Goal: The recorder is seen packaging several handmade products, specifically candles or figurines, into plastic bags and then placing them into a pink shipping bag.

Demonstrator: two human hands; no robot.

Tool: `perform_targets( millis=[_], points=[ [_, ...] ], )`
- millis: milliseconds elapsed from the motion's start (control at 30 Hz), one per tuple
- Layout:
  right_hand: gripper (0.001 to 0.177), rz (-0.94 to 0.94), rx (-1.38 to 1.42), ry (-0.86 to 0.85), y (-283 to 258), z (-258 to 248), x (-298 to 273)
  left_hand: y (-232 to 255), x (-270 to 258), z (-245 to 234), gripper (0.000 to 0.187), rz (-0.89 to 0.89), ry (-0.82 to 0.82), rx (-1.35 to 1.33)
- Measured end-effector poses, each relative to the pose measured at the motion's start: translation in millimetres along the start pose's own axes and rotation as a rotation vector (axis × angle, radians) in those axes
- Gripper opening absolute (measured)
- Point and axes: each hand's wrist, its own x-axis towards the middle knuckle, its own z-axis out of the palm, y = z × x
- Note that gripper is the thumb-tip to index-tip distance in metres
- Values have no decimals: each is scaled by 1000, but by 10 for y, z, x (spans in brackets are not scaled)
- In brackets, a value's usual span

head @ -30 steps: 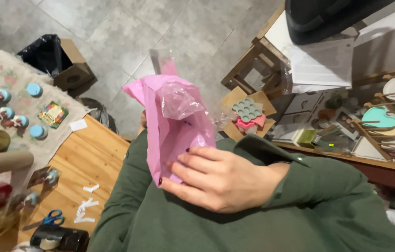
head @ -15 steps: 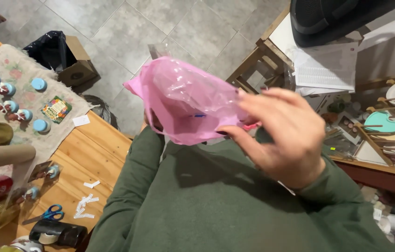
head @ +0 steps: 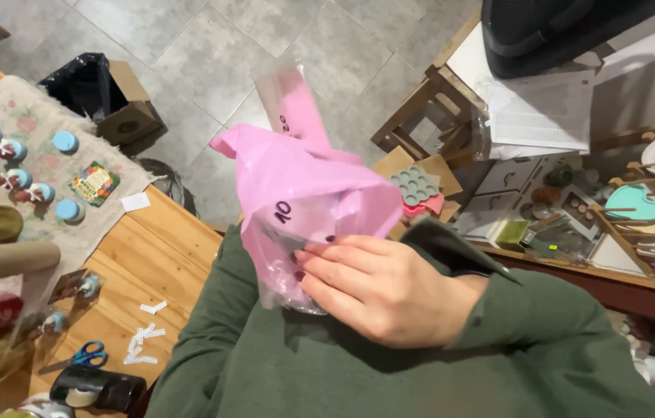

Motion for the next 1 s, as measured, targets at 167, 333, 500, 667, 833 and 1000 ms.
perform_targets(
  millis=[167,333,500,667,833,1000],
  points=[
    [34,6,-43,-42,-42,17,-25,-7,-160,-6,72,19,47,12],
    [32,35,2,-30,58,-46,-16,29,-41,-26,72,25,66,30],
    [28,107,269,-5,266,-151,35,67,19,54,71,27,84,45],
    [29,310,476,59,441,-119,18,95,94,32,70,33,96,62],
    [26,736,255,55,747,186,-85,181,126,100,69,8,120,67],
    [19,772,44,-30,900,609,-175,219,96,117,67,-56,168,120]
  ],
)
